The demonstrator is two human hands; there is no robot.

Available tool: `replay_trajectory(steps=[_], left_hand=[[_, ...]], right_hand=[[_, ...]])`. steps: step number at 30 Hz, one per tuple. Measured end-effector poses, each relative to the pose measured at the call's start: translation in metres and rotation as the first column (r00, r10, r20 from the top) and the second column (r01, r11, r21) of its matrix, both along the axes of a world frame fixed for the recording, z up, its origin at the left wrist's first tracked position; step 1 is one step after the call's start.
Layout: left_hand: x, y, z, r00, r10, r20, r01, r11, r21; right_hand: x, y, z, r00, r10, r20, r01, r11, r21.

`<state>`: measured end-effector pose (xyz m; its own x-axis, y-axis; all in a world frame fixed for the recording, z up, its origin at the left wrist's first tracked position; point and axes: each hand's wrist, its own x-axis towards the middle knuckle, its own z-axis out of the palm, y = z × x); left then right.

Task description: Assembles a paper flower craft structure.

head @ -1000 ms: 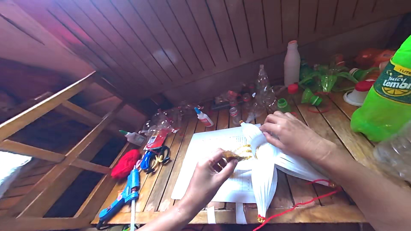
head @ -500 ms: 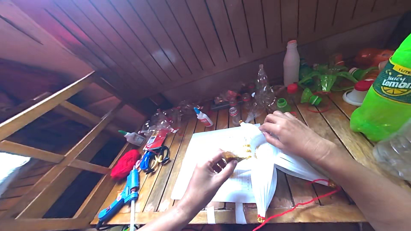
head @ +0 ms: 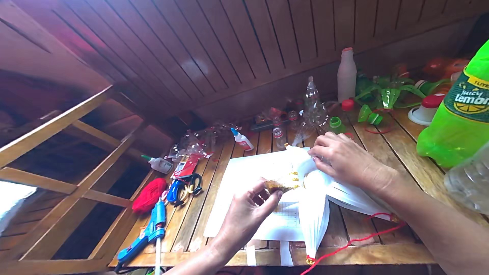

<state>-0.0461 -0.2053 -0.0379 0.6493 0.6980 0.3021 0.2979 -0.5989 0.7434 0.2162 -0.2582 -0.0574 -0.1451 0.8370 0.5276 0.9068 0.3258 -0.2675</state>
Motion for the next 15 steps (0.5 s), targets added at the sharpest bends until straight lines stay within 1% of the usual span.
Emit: replay_trajectory(steps=[15], left_hand=[[-0.0017,0.0015,-0.0001,1.0,0.011,0.0,-0.011,1.0,0.022]], right_hand=[[-0.0032,0.0035,-0.0053,1.0,-0.014,-0.012,0.015,0.998,0.062]])
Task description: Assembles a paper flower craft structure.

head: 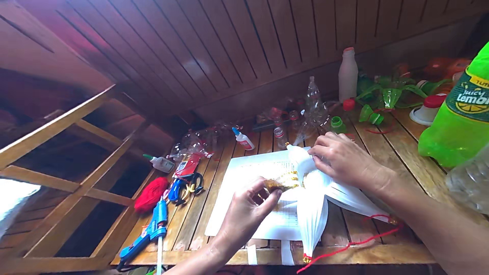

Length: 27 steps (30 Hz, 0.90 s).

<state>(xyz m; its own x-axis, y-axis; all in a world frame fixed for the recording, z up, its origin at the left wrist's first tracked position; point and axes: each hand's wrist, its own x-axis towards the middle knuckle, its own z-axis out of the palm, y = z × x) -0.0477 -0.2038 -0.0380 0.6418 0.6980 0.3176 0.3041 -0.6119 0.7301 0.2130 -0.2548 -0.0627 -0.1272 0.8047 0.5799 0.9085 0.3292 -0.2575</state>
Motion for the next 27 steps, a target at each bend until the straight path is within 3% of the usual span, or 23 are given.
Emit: replay_trajectory(steps=[27], left_hand=[[-0.0013,0.0012,-0.0016,1.0,-0.013,0.012,0.013,1.0,0.025]], right_hand=[[0.0,-0.0002,-0.0005,1.0,-0.009,0.012,0.008,1.0,0.011]])
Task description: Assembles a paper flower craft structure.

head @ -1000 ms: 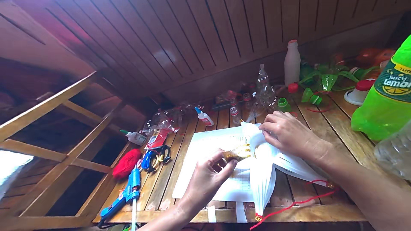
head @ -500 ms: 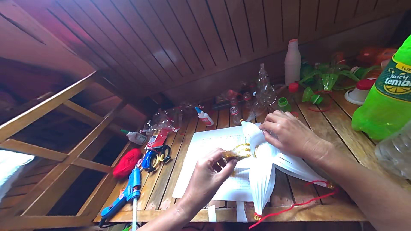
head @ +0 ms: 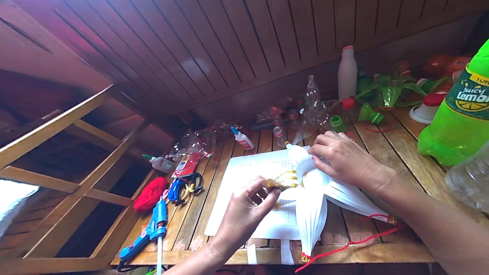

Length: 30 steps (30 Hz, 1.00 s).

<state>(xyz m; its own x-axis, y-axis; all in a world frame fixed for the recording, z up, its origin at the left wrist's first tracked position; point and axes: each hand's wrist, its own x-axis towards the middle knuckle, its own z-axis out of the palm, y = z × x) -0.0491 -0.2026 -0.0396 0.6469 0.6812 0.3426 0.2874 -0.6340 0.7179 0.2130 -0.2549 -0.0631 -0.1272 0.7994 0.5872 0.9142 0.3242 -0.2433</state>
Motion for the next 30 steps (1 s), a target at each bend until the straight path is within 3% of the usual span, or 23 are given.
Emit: replay_trajectory(steps=[30], left_hand=[[-0.0052,0.0029,0.001,1.0,0.027,-0.004,-0.027,1.0,-0.012]], right_hand=[[-0.0007,-0.0011,0.0012,1.0,-0.002,-0.016,0.002,1.0,-0.014]])
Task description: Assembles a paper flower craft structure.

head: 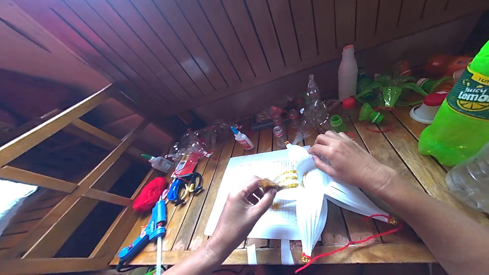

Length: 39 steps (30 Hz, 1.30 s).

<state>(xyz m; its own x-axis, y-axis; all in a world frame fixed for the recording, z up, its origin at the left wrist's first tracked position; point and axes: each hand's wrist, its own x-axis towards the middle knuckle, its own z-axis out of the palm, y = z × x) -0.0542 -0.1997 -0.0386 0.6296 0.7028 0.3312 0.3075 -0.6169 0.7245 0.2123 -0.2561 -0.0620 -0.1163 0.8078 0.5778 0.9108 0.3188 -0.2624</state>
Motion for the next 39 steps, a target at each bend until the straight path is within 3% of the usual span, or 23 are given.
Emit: replay_trajectory(steps=[39], left_hand=[[0.0086,-0.0025,-0.0021,0.999,-0.036,-0.012,0.036,0.999,0.033]], right_hand=[[0.0004,-0.0001,0.0,1.0,0.009,-0.004,-0.01,1.0,-0.003]])
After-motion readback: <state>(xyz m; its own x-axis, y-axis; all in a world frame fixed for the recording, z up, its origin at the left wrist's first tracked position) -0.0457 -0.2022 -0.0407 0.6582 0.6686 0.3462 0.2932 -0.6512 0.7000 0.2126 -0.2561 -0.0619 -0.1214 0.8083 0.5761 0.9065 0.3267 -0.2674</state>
